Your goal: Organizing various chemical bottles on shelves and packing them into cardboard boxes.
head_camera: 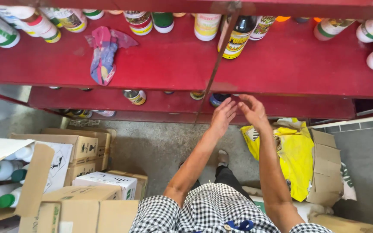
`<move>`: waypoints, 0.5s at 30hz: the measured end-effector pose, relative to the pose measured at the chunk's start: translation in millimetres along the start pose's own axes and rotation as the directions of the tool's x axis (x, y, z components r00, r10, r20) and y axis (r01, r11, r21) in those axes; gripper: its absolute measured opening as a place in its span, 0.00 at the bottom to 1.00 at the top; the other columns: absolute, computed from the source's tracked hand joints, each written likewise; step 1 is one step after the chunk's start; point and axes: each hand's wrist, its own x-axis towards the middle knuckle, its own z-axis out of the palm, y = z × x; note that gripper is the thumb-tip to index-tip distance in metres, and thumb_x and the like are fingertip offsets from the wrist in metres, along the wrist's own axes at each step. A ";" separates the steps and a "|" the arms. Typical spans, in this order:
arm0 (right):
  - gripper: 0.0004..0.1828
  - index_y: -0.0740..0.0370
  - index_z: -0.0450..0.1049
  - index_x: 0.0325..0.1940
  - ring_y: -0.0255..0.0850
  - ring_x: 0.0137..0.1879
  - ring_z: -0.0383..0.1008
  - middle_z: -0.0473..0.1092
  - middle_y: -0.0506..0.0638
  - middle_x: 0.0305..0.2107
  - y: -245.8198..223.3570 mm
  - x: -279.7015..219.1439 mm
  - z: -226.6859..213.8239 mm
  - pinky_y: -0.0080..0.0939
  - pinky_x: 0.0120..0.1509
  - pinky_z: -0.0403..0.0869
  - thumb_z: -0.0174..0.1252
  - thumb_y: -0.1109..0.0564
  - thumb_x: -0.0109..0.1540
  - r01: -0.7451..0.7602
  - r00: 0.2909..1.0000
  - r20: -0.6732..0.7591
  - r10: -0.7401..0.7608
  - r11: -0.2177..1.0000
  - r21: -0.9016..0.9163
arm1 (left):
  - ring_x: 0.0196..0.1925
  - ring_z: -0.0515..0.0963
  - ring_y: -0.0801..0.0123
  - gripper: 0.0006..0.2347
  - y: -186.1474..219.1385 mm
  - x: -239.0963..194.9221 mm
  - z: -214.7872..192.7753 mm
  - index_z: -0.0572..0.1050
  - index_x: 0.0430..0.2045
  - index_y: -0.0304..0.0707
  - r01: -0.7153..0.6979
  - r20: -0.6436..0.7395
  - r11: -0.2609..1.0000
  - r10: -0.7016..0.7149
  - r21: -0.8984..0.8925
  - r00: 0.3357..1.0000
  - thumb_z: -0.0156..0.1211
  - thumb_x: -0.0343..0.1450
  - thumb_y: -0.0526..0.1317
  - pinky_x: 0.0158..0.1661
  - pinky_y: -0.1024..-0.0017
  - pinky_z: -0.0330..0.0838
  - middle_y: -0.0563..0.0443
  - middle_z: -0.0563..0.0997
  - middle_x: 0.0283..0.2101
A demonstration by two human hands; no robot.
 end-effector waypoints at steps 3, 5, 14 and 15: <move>0.21 0.65 0.72 0.63 0.38 0.58 0.74 0.75 0.53 0.53 -29.4 -2.2 2.9 0.39 0.60 0.73 0.60 0.58 0.66 -0.014 0.999 -0.048 0.015 1.000 0.004 | 0.70 0.67 0.55 0.27 13.4 -7.0 6.9 0.56 0.72 0.39 -0.013 0.038 0.999 0.011 0.040 0.999 0.50 0.75 0.42 0.66 0.55 0.59 0.43 0.64 0.72; 0.22 0.66 0.71 0.64 0.39 0.59 0.74 0.75 0.53 0.54 -41.8 -2.5 -0.3 0.39 0.62 0.73 0.60 0.58 0.66 0.011 0.997 -0.070 -0.010 1.000 0.014 | 0.70 0.67 0.55 0.27 20.9 -4.7 11.2 0.56 0.72 0.39 -0.017 0.042 0.999 0.016 0.033 0.999 0.50 0.76 0.42 0.67 0.55 0.58 0.43 0.64 0.72; 0.29 0.65 0.64 0.70 0.46 0.66 0.72 0.67 0.58 0.64 -77.4 45.0 -18.6 0.43 0.66 0.72 0.60 0.58 0.65 0.046 0.989 -0.144 -0.033 0.995 0.087 | 0.72 0.63 0.54 0.31 42.2 33.9 59.8 0.45 0.75 0.47 -0.140 0.039 0.988 0.143 -0.059 0.989 0.46 0.76 0.47 0.67 0.53 0.56 0.42 0.52 0.77; 0.30 0.65 0.63 0.71 0.48 0.66 0.72 0.66 0.59 0.65 -81.3 55.9 -19.5 0.44 0.67 0.72 0.60 0.58 0.65 0.066 0.985 -0.163 -0.050 0.993 0.097 | 0.72 0.62 0.53 0.31 48.0 40.3 67.5 0.43 0.76 0.51 -0.154 0.008 0.987 0.154 -0.049 0.988 0.45 0.76 0.49 0.67 0.52 0.56 0.43 0.49 0.78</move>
